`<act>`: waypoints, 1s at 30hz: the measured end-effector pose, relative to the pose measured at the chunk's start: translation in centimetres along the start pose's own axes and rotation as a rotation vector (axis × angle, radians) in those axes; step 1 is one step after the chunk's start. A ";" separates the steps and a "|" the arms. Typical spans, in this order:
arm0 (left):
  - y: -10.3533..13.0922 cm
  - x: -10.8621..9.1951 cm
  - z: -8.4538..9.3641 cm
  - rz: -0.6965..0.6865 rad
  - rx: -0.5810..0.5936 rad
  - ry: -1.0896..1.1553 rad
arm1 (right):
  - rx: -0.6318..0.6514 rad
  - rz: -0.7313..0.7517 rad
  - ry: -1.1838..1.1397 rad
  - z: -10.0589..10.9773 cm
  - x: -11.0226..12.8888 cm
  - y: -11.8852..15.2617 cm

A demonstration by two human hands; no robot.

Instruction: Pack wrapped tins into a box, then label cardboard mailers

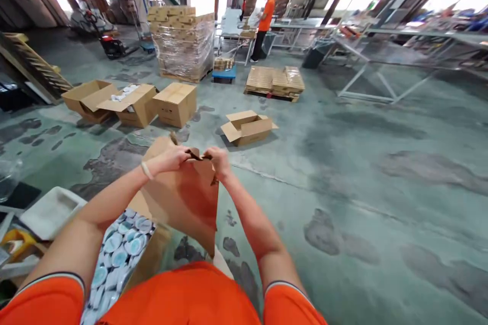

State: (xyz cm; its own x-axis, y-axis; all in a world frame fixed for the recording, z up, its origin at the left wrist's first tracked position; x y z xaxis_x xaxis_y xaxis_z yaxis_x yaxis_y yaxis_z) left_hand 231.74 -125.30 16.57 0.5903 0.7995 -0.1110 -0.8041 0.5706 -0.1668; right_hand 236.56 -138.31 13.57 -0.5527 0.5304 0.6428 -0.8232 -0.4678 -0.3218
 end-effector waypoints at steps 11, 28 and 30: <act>-17.7 12.3 -3.7 0.599 -0.308 0.165 | -0.311 -0.151 0.007 9.3 -18.5 -0.8; -45.8 16.7 -10.6 0.006 -0.209 0.786 | -0.446 -0.552 -1.009 8.5 -37.6 -24.1; -47.1 19.1 -12.1 0.125 -0.254 0.656 | -0.454 -0.560 -1.031 9.1 -40.1 -26.3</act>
State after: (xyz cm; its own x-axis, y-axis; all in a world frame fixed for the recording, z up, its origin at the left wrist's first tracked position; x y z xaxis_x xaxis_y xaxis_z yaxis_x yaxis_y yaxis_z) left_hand 281.74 -139.24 10.42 0.4796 0.5324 -0.6975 -0.8744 0.3569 -0.3288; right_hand 281.51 -153.69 2.60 0.0757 -0.3165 0.9456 -0.9951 0.0359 0.0917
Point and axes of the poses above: each hand's wrist, its own y-axis away from the middle knuckle, its own z-axis out of the back of the hand, x = y × z, the point moved 9 cm from there along -y, towards the middle knuckle
